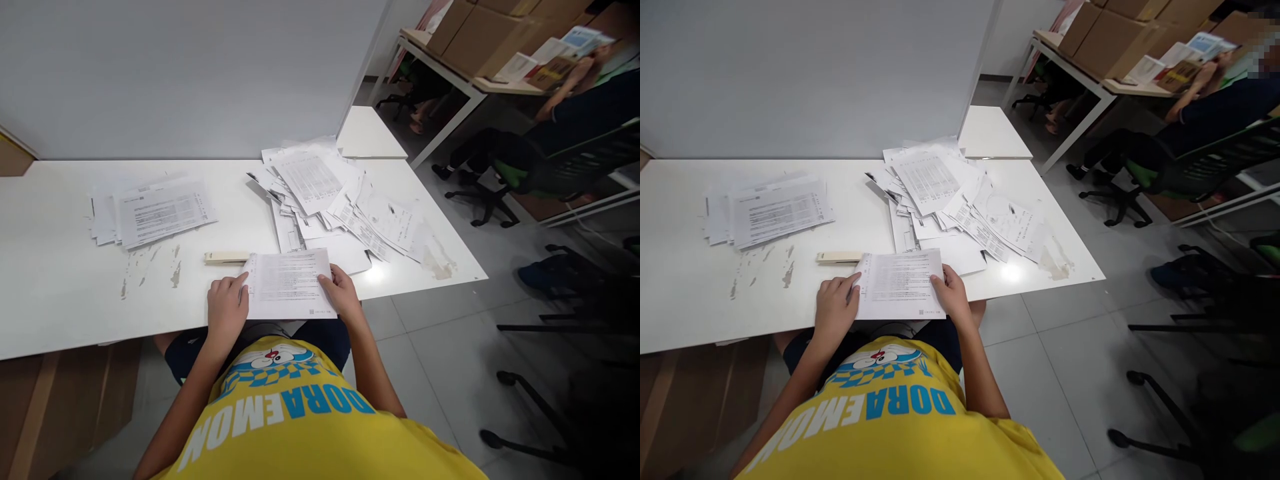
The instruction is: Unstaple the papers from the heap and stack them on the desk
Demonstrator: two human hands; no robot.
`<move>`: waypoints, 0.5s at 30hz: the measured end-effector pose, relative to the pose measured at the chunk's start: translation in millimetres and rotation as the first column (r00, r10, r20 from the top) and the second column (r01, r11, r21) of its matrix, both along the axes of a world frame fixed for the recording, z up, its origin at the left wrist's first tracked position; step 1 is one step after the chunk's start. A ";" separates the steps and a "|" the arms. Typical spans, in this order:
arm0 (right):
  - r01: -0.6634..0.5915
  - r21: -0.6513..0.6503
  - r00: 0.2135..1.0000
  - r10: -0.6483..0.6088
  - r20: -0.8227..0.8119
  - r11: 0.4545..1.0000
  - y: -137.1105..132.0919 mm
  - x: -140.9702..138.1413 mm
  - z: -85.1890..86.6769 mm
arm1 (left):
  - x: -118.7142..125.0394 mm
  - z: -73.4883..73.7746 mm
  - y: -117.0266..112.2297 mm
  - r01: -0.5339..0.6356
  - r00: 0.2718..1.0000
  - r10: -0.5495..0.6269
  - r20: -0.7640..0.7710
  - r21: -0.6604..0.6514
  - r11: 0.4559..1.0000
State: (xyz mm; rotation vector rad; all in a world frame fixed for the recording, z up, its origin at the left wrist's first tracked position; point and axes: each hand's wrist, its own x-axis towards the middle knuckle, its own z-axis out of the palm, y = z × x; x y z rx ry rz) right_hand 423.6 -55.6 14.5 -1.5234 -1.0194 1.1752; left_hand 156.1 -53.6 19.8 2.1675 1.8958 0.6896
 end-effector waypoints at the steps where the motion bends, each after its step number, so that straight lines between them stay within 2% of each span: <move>1: -0.004 0.003 1.000 0.004 0.002 1.000 0.1 -0.4 0.5 | 0.1 0.5 -0.1 0.001 1.000 -0.001 -0.020 0.011 1.000; 5: 0.000 -0.016 1.000 0.000 -0.003 1.000 -1.2 0.8 4.5 | 3.4 0.6 -1.8 0.023 0.999 -0.022 -0.041 0.024 0.999; 10: 0.018 -0.030 0.999 -0.020 -0.049 0.999 -4.2 3.6 6.2 | 3.0 0.2 -0.9 0.039 0.999 -0.039 0.032 -0.002 0.999; 15: 0.031 -0.036 0.994 -0.035 -0.107 0.999 -7.9 5.5 11.1 | 1.6 2.7 1.7 0.095 0.995 -0.095 -0.011 -0.045 0.994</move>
